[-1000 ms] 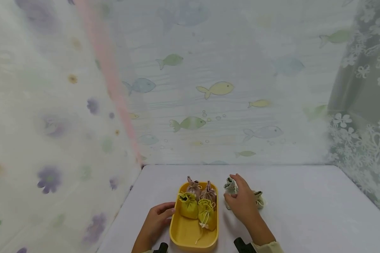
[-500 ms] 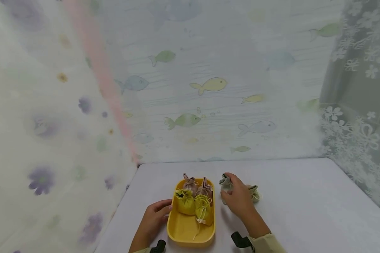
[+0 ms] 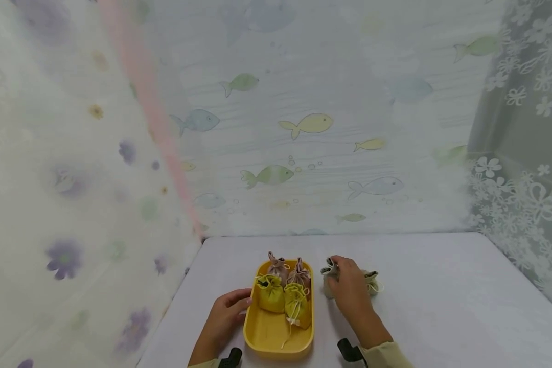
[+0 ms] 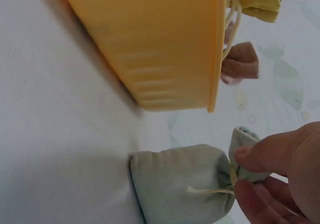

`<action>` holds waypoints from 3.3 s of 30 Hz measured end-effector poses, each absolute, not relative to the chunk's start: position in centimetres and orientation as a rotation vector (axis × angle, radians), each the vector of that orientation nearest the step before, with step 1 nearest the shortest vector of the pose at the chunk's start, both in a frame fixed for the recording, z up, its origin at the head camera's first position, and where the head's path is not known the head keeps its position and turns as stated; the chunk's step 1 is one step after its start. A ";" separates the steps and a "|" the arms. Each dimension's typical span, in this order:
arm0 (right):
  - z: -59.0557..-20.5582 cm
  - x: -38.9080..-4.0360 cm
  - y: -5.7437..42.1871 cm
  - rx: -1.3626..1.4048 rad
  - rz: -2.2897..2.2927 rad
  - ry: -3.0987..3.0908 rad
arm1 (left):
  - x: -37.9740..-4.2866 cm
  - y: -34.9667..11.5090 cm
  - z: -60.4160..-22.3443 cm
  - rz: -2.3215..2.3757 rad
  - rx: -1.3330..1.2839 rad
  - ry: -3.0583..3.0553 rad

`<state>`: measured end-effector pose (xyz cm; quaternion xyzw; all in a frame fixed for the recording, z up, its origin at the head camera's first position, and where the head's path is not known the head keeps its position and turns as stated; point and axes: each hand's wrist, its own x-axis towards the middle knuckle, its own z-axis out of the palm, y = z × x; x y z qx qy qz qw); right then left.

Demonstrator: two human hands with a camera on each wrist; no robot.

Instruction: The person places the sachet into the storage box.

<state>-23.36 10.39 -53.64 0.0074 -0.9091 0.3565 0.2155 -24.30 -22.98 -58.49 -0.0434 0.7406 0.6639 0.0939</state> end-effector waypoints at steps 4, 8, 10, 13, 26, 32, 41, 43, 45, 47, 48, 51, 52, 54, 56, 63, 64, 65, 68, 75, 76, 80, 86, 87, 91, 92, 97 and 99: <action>-54.2 -23.2 10.6 0.056 0.873 -2.396 | -24.3 -22.7 -58.4 1.965 -0.137 2.197; -54.3 -23.1 11.0 0.107 0.850 -2.262 | -24.5 -22.3 -58.1 1.914 -0.125 2.213; -54.2 -23.1 11.2 0.115 0.845 -2.219 | -24.7 -22.1 -57.6 1.864 -0.095 2.242; -53.9 -23.0 11.5 0.119 0.855 -2.191 | -25.4 -21.8 -56.9 1.834 -0.024 2.275; -52.8 -23.2 11.7 0.089 1.018 -2.226 | -26.9 -22.6 -57.8 1.987 0.125 2.095; -51.8 -22.6 11.6 0.080 1.071 -2.231 | -27.0 -22.8 -58.6 1.998 0.078 2.088; -50.5 -21.4 11.0 0.073 1.117 -2.253 | -26.5 -23.0 -58.9 1.975 0.083 2.114; -50.2 -21.3 10.9 0.088 1.129 -2.244 | -26.5 -23.0 -58.8 1.968 0.082 2.123; -49.8 -21.1 10.8 0.105 1.132 -2.227 | -26.6 -23.0 -58.7 1.969 0.076 2.119; -49.4 -20.9 10.8 0.119 1.125 -2.217 | -26.7 -22.9 -58.6 1.969 0.074 2.117; -49.2 -20.7 10.8 0.124 1.122 -2.213 | -26.7 -22.9 -58.5 1.968 0.074 2.120; -48.6 -20.4 10.6 0.131 1.117 -2.209 | -26.7 -22.8 -58.4 1.968 0.073 2.124; -48.4 -20.3 10.5 0.135 1.118 -2.207 | -26.7 -22.8 -58.3 1.965 0.072 2.129; -47.9 -20.0 10.2 0.153 1.136 -2.188 | -26.7 -22.8 -58.2 1.958 0.075 2.141; -47.5 -19.7 9.9 0.167 1.146 -2.174 | -26.7 -22.8 -58.0 1.949 0.072 2.151; -47.2 -19.0 9.0 0.216 1.146 -2.165 | -26.4 -22.8 -57.8 1.936 0.042 2.133; -47.1 -18.9 8.9 0.221 1.146 -2.164 | -26.4 -22.8 -57.8 1.937 0.039 2.127; -47.1 -18.8 8.9 0.225 1.146 -2.163 | -26.4 -22.8 -57.8 1.937 0.038 2.125; -47.0 -18.7 8.7 0.243 1.152 -2.148 | -26.4 -22.7 -57.7 1.943 0.042 2.117; -46.7 -18.3 8.2 0.294 1.196 -2.095 | -26.3 -22.5 -57.5 1.974 0.068 2.104; -46.6 -18.2 8.1 0.305 1.202 -2.087 | -26.2 -22.5 -57.5 1.980 0.068 2.104; -46.3 -17.8 7.9 0.348 1.209 -2.057 | -26.2 -22.4 -57.6 2.006 0.054 2.094; -46.1 -17.4 7.6 0.404 1.252 -2.013 | -26.3 -21.7 -57.8 2.021 0.057 2.051; -46.1 -17.4 7.5 0.420 1.268 -2.010 | -26.3 -21.6 -57.8 2.017 0.063 2.057; -46.5 -17.3 7.0 0.478 1.317 -2.004 | -26.3 -21.3 -57.8 2.015 0.060 2.070; -46.6 -17.3 6.8 0.488 1.327 -2.005 | -26.3 -21.3 -57.8 2.014 0.055 2.075; -47.1 -17.0 5.9 0.521 1.385 -2.007 | -26.3 -21.3 -57.9 2.003 0.045 2.093; -47.3 -16.9 5.5 0.524 1.420 -2.022 | -26.3 -21.4 -58.0 2.002 0.046 2.096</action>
